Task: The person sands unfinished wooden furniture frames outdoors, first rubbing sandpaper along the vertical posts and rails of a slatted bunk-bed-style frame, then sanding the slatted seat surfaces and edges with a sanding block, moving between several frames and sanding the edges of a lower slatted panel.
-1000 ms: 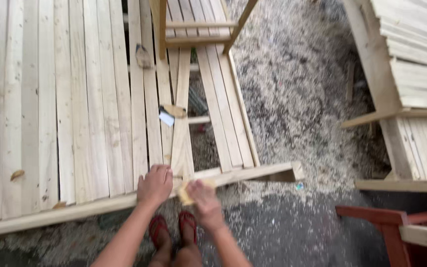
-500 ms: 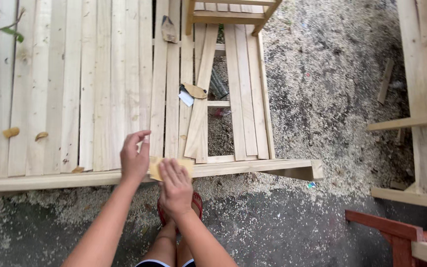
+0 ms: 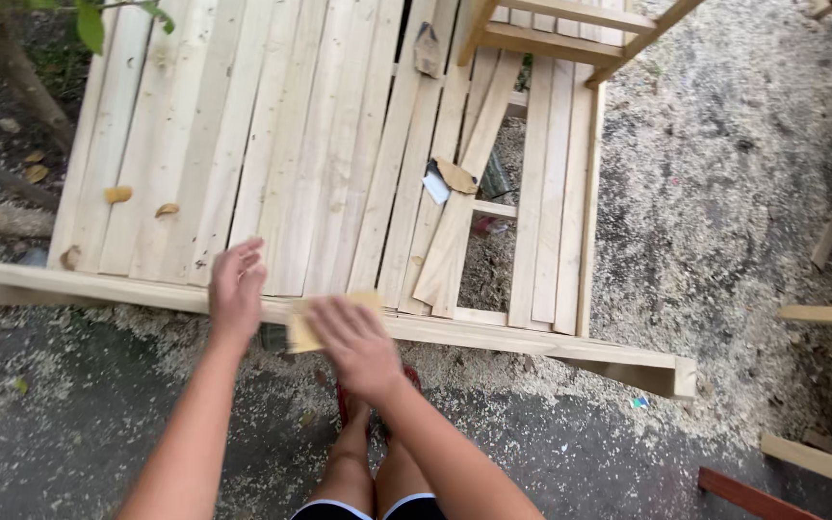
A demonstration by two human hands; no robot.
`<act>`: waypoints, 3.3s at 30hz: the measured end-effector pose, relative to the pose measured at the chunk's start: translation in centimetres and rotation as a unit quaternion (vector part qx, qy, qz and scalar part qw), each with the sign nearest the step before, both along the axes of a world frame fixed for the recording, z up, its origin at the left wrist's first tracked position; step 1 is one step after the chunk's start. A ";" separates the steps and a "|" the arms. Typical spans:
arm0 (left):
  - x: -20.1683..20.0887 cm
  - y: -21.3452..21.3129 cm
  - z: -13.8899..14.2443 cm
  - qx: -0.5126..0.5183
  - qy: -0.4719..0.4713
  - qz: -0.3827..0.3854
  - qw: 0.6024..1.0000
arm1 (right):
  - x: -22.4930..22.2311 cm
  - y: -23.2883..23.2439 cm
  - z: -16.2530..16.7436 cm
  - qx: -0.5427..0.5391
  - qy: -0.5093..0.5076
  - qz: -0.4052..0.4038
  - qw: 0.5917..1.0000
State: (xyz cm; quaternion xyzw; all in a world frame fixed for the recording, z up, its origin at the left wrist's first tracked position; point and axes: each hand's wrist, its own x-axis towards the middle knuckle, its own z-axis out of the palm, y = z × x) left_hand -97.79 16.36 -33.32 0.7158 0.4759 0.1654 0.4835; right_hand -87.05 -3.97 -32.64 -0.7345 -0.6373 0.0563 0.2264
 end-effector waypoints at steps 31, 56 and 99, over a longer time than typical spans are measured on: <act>-1.6 4.1 -1.5 0.163 0.343 -0.065 0.923 | 3.5 -2.1 3.0 -0.166 -0.063 0.084 0.980; 4.0 -0.9 0.8 0.147 0.304 -0.087 0.937 | 5.6 -2.2 2.4 -0.053 0.002 0.103 0.993; 4.3 -0.9 1.9 0.089 0.332 -0.089 0.935 | 5.1 4.8 1.5 -0.264 0.280 -0.040 0.922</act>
